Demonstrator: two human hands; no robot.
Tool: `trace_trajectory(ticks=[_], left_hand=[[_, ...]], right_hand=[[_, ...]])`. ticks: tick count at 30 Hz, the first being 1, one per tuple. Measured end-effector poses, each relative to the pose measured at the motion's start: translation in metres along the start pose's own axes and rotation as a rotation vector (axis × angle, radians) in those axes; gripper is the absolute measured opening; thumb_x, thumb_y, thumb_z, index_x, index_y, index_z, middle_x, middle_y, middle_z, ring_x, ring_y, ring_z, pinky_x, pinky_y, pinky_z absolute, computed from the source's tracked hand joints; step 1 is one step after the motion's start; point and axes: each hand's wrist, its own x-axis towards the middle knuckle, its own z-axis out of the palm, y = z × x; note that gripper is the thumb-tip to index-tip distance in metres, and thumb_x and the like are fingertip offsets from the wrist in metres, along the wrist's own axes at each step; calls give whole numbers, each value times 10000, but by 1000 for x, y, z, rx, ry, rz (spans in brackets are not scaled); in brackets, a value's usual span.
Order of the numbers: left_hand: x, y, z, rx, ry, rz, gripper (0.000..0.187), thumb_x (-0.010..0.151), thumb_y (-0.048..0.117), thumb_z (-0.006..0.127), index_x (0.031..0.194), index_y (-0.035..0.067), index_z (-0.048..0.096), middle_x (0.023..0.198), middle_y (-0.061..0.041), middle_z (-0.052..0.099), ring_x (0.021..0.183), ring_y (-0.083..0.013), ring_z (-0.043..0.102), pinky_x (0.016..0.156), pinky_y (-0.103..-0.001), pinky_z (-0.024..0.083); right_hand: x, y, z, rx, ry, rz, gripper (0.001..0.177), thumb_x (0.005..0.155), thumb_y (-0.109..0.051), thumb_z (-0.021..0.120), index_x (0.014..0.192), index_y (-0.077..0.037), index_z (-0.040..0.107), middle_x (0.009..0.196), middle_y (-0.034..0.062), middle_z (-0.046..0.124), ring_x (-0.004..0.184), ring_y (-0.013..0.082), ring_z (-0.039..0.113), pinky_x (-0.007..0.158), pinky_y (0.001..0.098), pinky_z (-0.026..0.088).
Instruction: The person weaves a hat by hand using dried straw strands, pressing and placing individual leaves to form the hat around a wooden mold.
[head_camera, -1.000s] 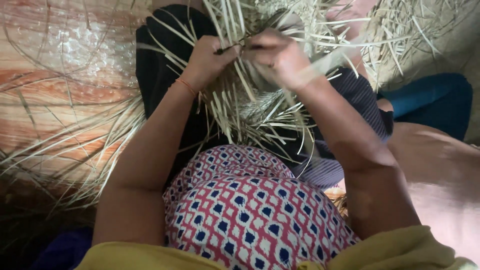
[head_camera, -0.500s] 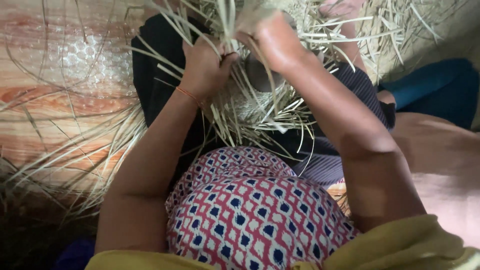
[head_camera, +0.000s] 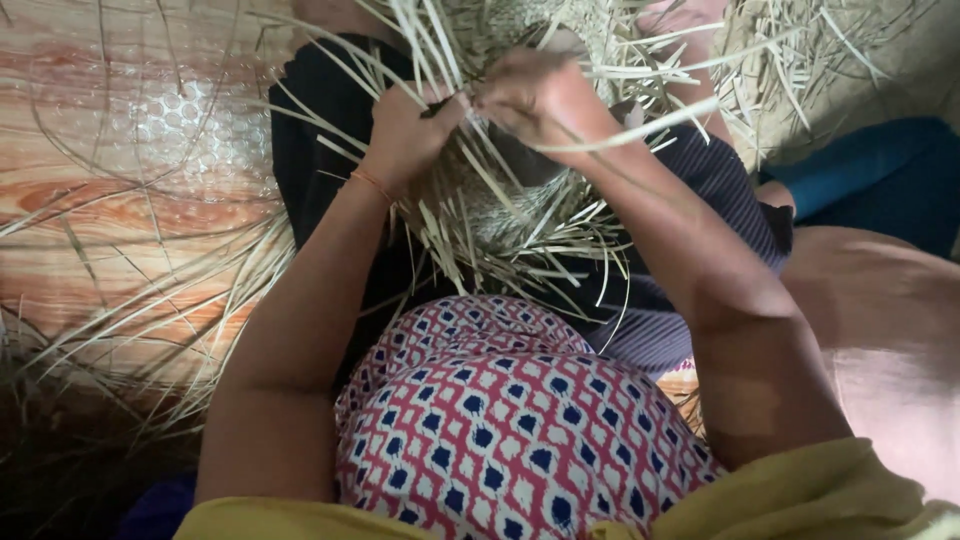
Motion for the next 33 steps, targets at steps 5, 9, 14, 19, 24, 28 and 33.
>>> trace_trajectory(ticks=[5,9,14,19,24,28,33], left_hand=[[5,2,0,-216,-99,32,197,942,175,747,941,-22,759,816,-54,755,661,-152,658,629,-315,533],[6,-5,10,-141,-35,7,204,911,207,762,881,5,754,754,-56,740,610,-172,654,571,-328,519],[0,-20,28,44,91,38,233,883,253,780,872,21,757,712,-108,709,544,-271,616,548,-382,517],[-1,-12,26,42,91,51,298,900,254,784,829,-17,681,711,-128,673,555,-258,584,545,-372,505],[5,5,5,-43,-64,263,113,895,35,764,984,-21,723,889,-147,676,687,-281,633,623,-387,516],[7,-16,18,114,-66,182,293,889,278,779,984,2,742,841,-145,701,671,-321,637,634,-419,522],[7,-1,14,-31,-98,-174,393,846,408,752,1019,56,781,866,-92,784,730,-253,740,679,-367,574]], right_hand=[[-17,-6,2,-419,-109,-60,225,874,1,762,1078,-60,834,1116,57,749,986,199,673,879,320,608],[-14,-20,-4,-500,-103,-168,231,828,-41,771,1054,-37,822,1066,28,720,1028,202,667,949,338,595],[-27,-12,-3,-404,-30,-184,229,843,34,772,1060,-31,806,982,43,758,882,190,696,912,327,639],[-14,-9,-14,-317,-28,-113,223,859,55,772,1067,-15,732,903,75,695,812,222,661,818,361,590],[17,1,-14,-477,6,-94,296,941,-62,863,1145,-55,649,997,50,776,893,235,749,868,392,592],[37,-14,-16,-600,-26,-98,214,948,-154,808,1118,-100,691,970,39,734,771,202,705,708,340,564],[28,-27,-48,-209,153,65,292,986,-85,947,1083,62,714,995,142,747,808,268,711,744,373,575]])
